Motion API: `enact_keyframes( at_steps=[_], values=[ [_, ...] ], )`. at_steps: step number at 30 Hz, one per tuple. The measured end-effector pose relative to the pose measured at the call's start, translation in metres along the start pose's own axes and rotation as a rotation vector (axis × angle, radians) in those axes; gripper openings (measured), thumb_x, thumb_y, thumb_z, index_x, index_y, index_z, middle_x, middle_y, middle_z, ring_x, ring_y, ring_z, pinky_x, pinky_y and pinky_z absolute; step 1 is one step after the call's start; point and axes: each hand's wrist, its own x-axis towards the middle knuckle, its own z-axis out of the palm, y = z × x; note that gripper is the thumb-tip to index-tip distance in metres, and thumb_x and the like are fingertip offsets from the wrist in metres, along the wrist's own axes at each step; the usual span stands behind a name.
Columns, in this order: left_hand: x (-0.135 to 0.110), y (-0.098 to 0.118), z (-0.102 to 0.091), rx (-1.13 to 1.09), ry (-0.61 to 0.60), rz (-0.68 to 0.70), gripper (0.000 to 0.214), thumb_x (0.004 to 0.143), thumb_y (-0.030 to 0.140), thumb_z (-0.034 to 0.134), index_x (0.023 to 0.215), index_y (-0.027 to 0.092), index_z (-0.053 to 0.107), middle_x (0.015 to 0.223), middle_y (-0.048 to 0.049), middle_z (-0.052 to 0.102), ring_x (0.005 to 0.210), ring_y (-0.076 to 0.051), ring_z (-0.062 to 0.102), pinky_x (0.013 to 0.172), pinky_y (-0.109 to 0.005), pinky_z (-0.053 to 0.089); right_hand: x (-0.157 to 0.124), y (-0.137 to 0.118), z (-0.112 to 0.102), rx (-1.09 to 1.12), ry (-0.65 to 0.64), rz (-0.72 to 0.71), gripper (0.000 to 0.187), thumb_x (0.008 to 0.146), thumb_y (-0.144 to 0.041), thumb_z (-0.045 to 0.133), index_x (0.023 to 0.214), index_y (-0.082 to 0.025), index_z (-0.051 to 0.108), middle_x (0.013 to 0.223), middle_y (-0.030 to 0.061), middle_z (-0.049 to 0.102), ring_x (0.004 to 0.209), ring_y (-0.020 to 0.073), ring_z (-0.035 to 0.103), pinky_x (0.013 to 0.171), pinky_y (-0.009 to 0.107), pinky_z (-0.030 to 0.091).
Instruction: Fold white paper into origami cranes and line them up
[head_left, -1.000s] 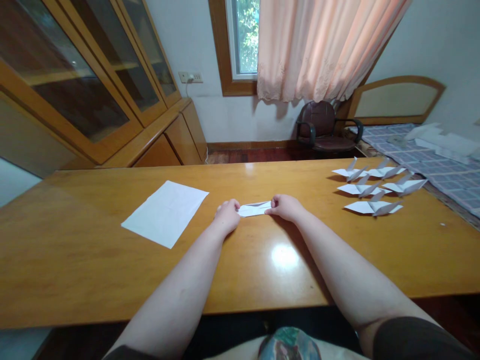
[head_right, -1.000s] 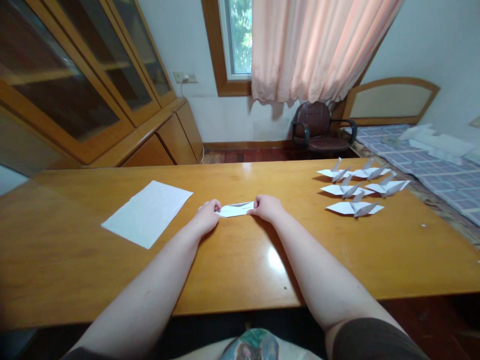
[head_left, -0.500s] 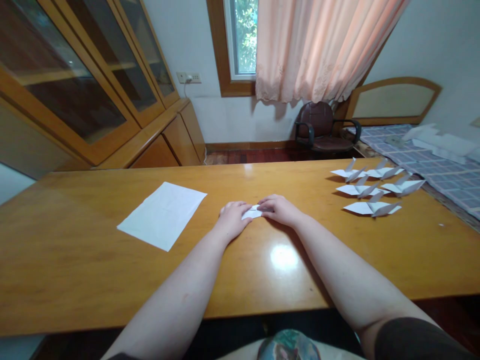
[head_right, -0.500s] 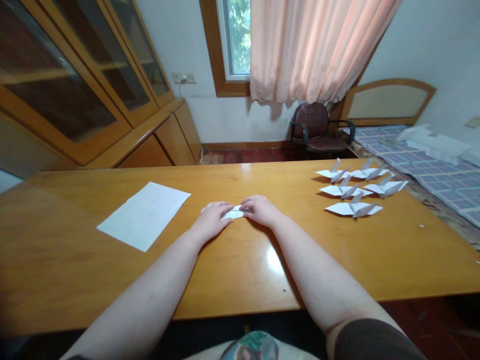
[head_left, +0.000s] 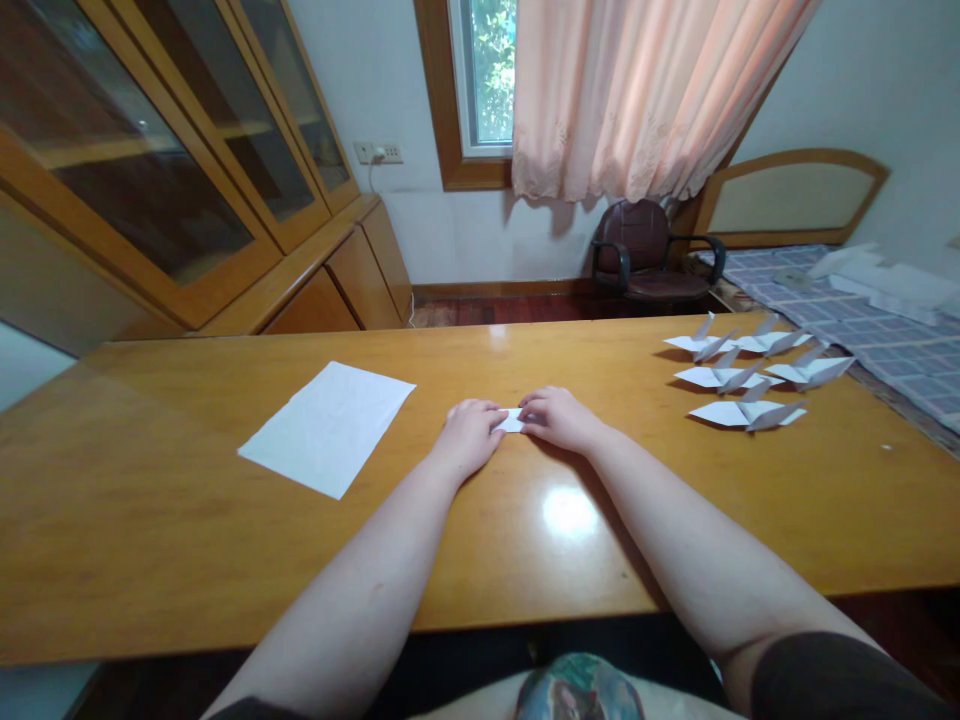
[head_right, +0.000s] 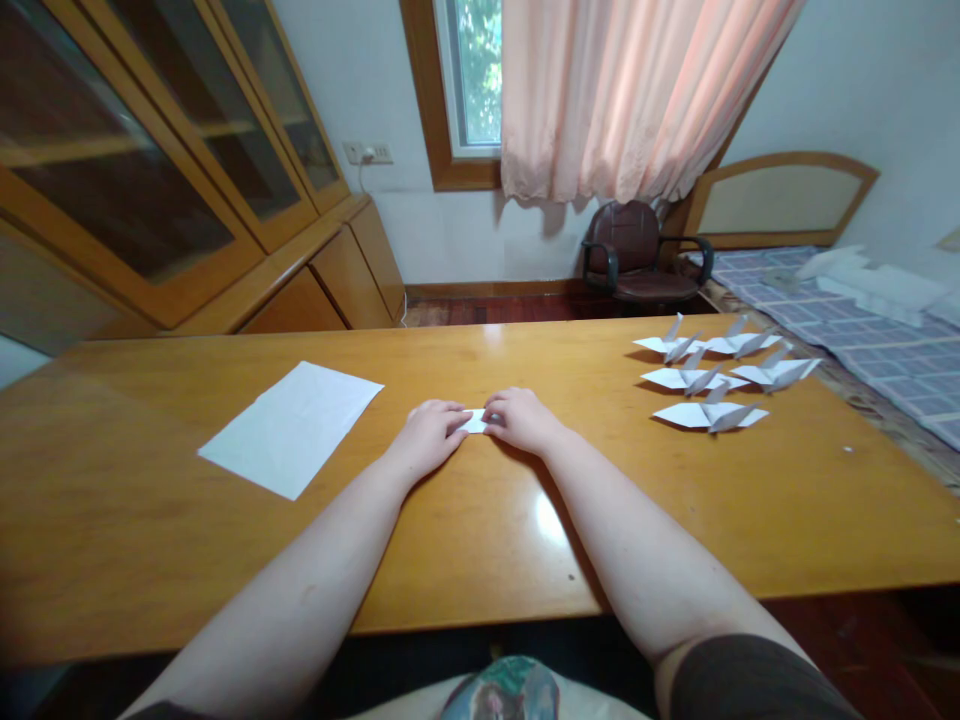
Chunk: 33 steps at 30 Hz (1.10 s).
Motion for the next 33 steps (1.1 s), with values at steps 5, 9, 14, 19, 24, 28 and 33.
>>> enact_keyframes(
  at_steps=[5, 9, 14, 19, 24, 28, 33],
  values=[
    [0.000, 0.000, 0.001, -0.034, 0.021, -0.002, 0.030, 0.086, 0.030, 0.056, 0.112, 0.028, 0.069, 0.115, -0.0036, 0.067, 0.109, -0.025, 0.055, 0.097, -0.041, 0.042, 0.000, -0.002, -0.001, -0.006, -0.001, 0.021, 0.012, 0.082, -0.029, 0.067, 0.090, -0.021, 0.071, 0.099, 0.0065, 0.068, 0.092, 0.0202, 0.059, 0.085, 0.034, 0.041],
    [0.002, 0.000, 0.001, -0.059, 0.073, -0.060, 0.041, 0.082, 0.027, 0.060, 0.123, 0.025, 0.062, 0.121, -0.0051, 0.063, 0.113, -0.025, 0.053, 0.101, -0.040, 0.040, 0.002, -0.008, -0.002, 0.027, 0.002, 0.110, 0.022, 0.074, -0.030, 0.074, 0.091, -0.018, 0.066, 0.091, 0.0061, 0.067, 0.084, 0.0188, 0.057, 0.078, 0.030, 0.040],
    [0.002, -0.001, 0.003, -0.063, 0.103, -0.143, 0.039, 0.082, 0.027, 0.060, 0.120, 0.026, 0.064, 0.128, -0.0050, 0.059, 0.117, -0.025, 0.050, 0.103, -0.040, 0.039, 0.003, -0.011, -0.001, 0.083, 0.019, 0.197, 0.025, 0.070, -0.024, 0.076, 0.090, -0.017, 0.062, 0.086, 0.0040, 0.065, 0.075, 0.0157, 0.054, 0.069, 0.026, 0.038],
    [0.002, -0.001, 0.003, -0.067, 0.083, -0.120, 0.027, 0.085, 0.026, 0.056, 0.107, 0.030, 0.071, 0.120, -0.0021, 0.064, 0.113, -0.023, 0.053, 0.101, -0.038, 0.040, 0.002, -0.011, -0.002, 0.105, 0.022, 0.168, 0.027, 0.072, -0.021, 0.073, 0.098, -0.017, 0.065, 0.090, 0.0055, 0.066, 0.082, 0.0175, 0.058, 0.074, 0.029, 0.042],
    [0.004, -0.001, 0.002, -0.058, 0.070, -0.186, 0.025, 0.087, 0.027, 0.055, 0.107, 0.030, 0.070, 0.122, -0.0024, 0.063, 0.113, -0.023, 0.053, 0.101, -0.037, 0.040, 0.002, -0.009, -0.001, 0.147, -0.033, 0.117, 0.020, 0.083, -0.027, 0.064, 0.099, -0.018, 0.072, 0.100, 0.0085, 0.064, 0.090, 0.0183, 0.061, 0.084, 0.031, 0.045],
    [0.004, -0.003, 0.002, 0.011, 0.133, -0.365, 0.040, 0.086, 0.035, 0.057, 0.124, 0.023, 0.058, 0.121, -0.0100, 0.062, 0.111, -0.027, 0.055, 0.097, -0.040, 0.042, 0.001, -0.008, 0.001, 0.178, -0.077, 0.133, 0.022, 0.086, -0.029, 0.061, 0.103, -0.020, 0.073, 0.101, 0.0082, 0.063, 0.089, 0.0183, 0.061, 0.085, 0.031, 0.047],
    [0.002, 0.001, 0.003, 0.056, 0.085, -0.398, 0.038, 0.089, 0.043, 0.049, 0.115, 0.019, 0.064, 0.118, -0.0125, 0.063, 0.112, -0.031, 0.053, 0.094, -0.043, 0.042, 0.002, -0.010, 0.004, 0.162, -0.060, 0.129, 0.022, 0.084, -0.028, 0.064, 0.103, -0.021, 0.073, 0.108, 0.0098, 0.061, 0.096, 0.0203, 0.061, 0.091, 0.034, 0.046]
  ],
)
